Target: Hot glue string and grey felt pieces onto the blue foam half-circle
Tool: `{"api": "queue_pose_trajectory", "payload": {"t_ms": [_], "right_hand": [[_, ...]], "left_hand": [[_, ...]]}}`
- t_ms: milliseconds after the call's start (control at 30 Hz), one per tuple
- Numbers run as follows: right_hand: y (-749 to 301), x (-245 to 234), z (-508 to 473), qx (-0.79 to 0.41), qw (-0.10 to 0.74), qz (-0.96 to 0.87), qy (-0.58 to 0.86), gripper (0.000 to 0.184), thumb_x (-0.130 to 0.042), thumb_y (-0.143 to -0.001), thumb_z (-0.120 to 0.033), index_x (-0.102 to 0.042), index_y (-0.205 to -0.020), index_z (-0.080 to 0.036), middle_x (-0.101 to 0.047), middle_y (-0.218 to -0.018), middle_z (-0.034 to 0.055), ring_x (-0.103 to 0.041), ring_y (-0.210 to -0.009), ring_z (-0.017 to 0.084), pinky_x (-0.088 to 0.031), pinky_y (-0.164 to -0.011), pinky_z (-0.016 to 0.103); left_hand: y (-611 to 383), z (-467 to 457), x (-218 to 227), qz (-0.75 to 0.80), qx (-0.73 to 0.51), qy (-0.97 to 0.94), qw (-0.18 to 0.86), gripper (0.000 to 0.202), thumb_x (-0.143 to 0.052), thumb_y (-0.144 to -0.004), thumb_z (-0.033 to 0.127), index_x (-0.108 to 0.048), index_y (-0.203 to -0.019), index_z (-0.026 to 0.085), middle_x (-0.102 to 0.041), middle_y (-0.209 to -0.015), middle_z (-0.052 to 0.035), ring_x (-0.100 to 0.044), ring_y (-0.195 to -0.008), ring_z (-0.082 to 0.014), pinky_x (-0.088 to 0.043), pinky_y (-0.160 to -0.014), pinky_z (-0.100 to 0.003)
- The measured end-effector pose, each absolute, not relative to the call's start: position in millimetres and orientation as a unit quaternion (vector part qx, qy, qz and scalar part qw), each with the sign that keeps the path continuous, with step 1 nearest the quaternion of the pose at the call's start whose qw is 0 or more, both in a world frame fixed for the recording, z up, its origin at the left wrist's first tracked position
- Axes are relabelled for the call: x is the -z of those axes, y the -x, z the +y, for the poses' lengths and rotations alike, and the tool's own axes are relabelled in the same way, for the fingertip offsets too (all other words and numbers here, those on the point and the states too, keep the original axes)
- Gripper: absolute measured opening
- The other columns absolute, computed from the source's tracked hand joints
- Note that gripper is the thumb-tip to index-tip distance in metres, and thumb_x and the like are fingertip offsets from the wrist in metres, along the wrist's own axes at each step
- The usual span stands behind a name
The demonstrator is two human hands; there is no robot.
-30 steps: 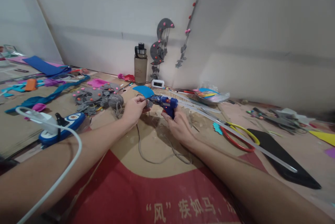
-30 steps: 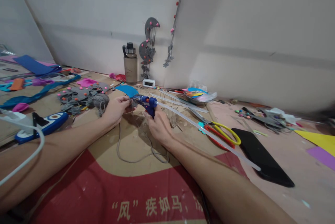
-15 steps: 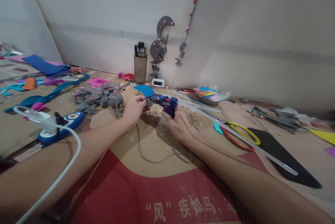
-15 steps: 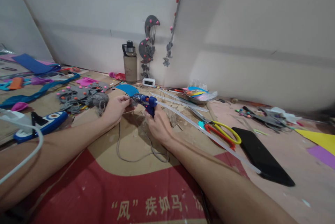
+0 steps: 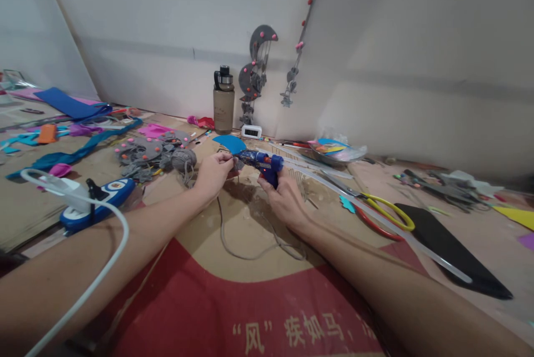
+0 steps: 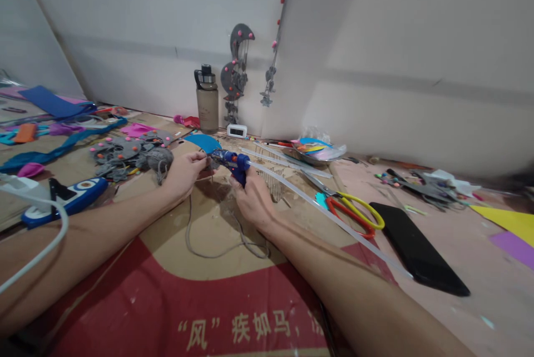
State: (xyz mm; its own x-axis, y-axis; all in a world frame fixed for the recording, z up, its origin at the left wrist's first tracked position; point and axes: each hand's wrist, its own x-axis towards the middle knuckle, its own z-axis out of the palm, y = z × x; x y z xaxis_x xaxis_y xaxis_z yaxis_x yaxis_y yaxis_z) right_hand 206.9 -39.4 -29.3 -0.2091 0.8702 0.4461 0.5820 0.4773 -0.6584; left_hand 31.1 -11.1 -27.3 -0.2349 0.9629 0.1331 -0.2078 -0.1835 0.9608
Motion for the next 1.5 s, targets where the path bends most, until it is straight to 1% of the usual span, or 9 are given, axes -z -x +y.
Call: {"api": "queue_pose_trajectory", "payload": {"t_ms": [167,400,667,833,1033,1267,1500], "right_hand": [[-207.2,28.2,-39.3,-0.166,0.414,-0.751,0.487,0.031,-0.048,-0.083,-0.037,-0.056,-0.105,-0.016,-0.067,-0.087,0.0102,-0.061,-0.077,0.024,-0.046,-0.07,0.035],[-207.6,26.6,-40.3,-0.167,0.416,-0.75,0.486,0.029,-0.047,-0.084,-0.038,-0.057,-0.103,-0.019,-0.067,-0.086,0.0105,-0.061,-0.076,0.025,-0.046,-0.071,0.035],[-207.5,28.9,-37.6,-0.158,0.412,-0.744,0.502,0.036,-0.048,-0.083,-0.037,-0.055,-0.108,-0.012,-0.066,-0.087,0.0097,-0.06,-0.077,0.023,-0.045,-0.07,0.032],[-207.9,30.4,-37.1,-0.156,0.421,-0.742,0.498,0.037,-0.048,-0.082,-0.037,-0.055,-0.109,-0.012,-0.066,-0.088,0.0097,-0.06,-0.077,0.022,-0.044,-0.071,0.032],[-207.9,30.7,-36.4,-0.157,0.419,-0.739,0.504,0.036,-0.048,-0.083,-0.036,-0.055,-0.109,-0.012,-0.065,-0.087,0.0093,-0.059,-0.077,0.023,-0.044,-0.071,0.033],[-208.2,29.4,-37.5,-0.16,0.422,-0.734,0.507,0.035,-0.047,-0.083,-0.037,-0.054,-0.108,-0.013,-0.066,-0.088,0.0092,-0.06,-0.079,0.023,-0.044,-0.071,0.033],[-208.8,31.9,-36.0,-0.165,0.445,-0.729,0.493,0.035,-0.046,-0.084,-0.038,-0.054,-0.109,-0.015,-0.066,-0.087,0.0082,-0.06,-0.076,0.023,-0.045,-0.07,0.033]], "left_hand": [[-29.7,-10.2,29.0,0.444,-0.644,-0.43,0.451,0.022,-0.073,-0.058,0.031,-0.06,-0.061,0.013,-0.061,-0.065,0.0,-0.057,-0.058,-0.011,-0.054,-0.062,-0.029],[-30.4,-10.8,27.8,0.447,-0.655,-0.416,0.445,0.02,-0.072,-0.058,0.028,-0.059,-0.061,0.014,-0.06,-0.064,0.0006,-0.056,-0.059,-0.0103,-0.055,-0.064,-0.029],[-30.0,-8.7,28.8,0.444,-0.658,-0.415,0.444,0.02,-0.071,-0.061,0.028,-0.062,-0.068,0.011,-0.066,-0.073,-0.0048,-0.062,-0.066,-0.0139,-0.055,-0.066,-0.03],[-31.7,-10.0,25.4,0.442,-0.67,-0.394,0.447,0.016,-0.071,-0.062,0.024,-0.062,-0.068,0.012,-0.067,-0.07,-0.0043,-0.062,-0.063,-0.0131,-0.055,-0.067,-0.031],[-33.1,-12.3,22.0,0.444,-0.678,-0.381,0.445,0.013,-0.069,-0.064,0.02,-0.061,-0.066,0.011,-0.067,-0.07,-0.0051,-0.063,-0.064,-0.0142,-0.054,-0.068,-0.033],[-32.7,-11.0,22.4,0.44,-0.682,-0.379,0.445,0.013,-0.069,-0.064,0.02,-0.061,-0.067,0.011,-0.066,-0.068,-0.0048,-0.062,-0.063,-0.0136,-0.054,-0.064,-0.03],[-32.9,-13.1,19.4,0.444,-0.682,-0.376,0.443,0.012,-0.069,-0.065,0.02,-0.059,-0.068,0.012,-0.067,-0.072,-0.0054,-0.063,-0.062,-0.0136,-0.054,-0.066,-0.031]]}}
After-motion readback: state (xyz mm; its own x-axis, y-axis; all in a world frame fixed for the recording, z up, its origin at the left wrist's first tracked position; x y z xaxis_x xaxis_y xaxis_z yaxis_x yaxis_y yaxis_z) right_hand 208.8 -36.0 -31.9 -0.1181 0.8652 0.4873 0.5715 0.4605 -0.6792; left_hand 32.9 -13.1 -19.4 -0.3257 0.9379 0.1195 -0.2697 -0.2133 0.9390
